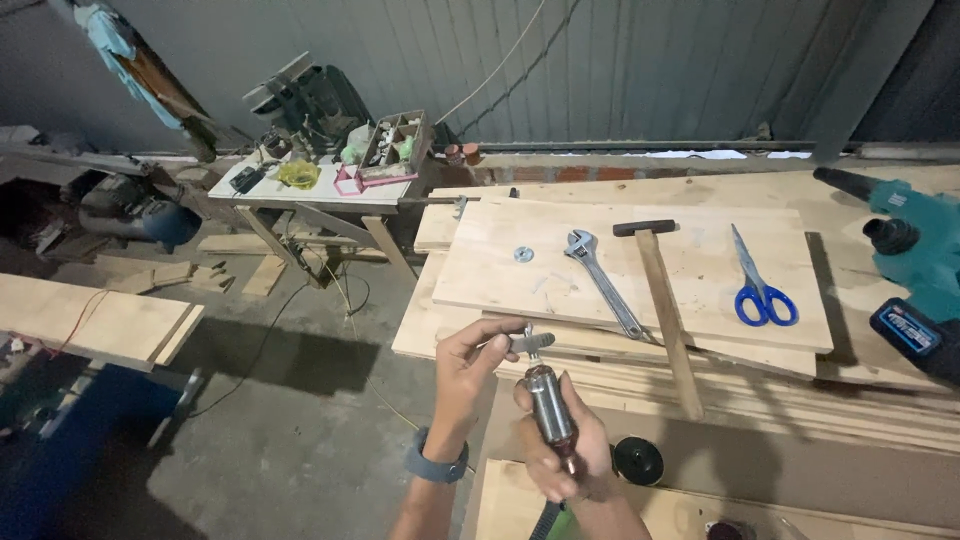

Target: The person assembles a mechanical component on a wooden workbench, using a wrench to tighten a nut on a gear-like object. They then use a hammer to tap the assembly while holding it with the wrench, and finally attach the component to a green power tool.

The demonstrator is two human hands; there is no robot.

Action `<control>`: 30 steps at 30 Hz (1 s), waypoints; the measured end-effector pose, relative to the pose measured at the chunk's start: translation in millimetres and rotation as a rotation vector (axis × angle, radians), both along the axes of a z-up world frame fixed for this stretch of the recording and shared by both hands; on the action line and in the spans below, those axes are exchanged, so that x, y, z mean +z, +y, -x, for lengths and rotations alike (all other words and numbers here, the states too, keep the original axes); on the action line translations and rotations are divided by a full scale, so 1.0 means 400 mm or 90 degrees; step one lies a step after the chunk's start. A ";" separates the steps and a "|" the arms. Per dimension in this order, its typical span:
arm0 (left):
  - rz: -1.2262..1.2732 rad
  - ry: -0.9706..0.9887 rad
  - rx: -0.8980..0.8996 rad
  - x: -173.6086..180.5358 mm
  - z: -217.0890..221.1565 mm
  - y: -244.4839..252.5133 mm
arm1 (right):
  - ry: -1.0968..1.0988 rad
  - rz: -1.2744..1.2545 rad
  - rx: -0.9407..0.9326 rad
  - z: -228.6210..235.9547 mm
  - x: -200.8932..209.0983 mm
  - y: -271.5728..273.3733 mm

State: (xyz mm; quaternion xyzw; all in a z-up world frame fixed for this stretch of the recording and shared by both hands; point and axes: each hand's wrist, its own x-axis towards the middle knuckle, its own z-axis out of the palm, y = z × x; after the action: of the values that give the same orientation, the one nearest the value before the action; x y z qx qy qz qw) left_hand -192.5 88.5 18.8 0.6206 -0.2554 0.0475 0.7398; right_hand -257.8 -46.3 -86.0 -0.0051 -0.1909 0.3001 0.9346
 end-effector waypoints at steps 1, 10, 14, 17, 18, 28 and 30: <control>-0.002 0.010 0.013 -0.006 0.001 0.001 | -0.015 -0.118 0.071 -0.005 -0.008 0.000; -0.038 0.037 0.074 -0.013 0.027 -0.003 | -0.049 -0.338 0.130 -0.008 0.010 0.031; -0.029 0.015 0.088 -0.029 0.030 -0.006 | -0.089 -0.389 0.126 -0.016 -0.034 0.056; -0.016 -0.008 0.066 -0.038 0.035 -0.005 | -0.058 -0.157 0.026 -0.003 -0.033 0.042; -0.016 -0.009 0.068 -0.028 0.041 -0.001 | -0.059 -0.157 0.029 0.002 -0.019 0.046; -0.042 0.102 -0.076 -0.009 -0.036 0.098 | -0.047 -0.030 0.077 0.011 -0.025 0.060; -0.038 0.111 -0.137 -0.013 -0.045 0.113 | -0.078 -0.058 0.106 0.007 -0.045 0.066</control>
State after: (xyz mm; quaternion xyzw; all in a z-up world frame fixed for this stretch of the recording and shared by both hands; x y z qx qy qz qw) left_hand -174.6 133.8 13.7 0.6131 -0.2564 -0.0942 0.7413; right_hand -260.7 -19.9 -103.9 0.0345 -0.2607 0.3666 0.8924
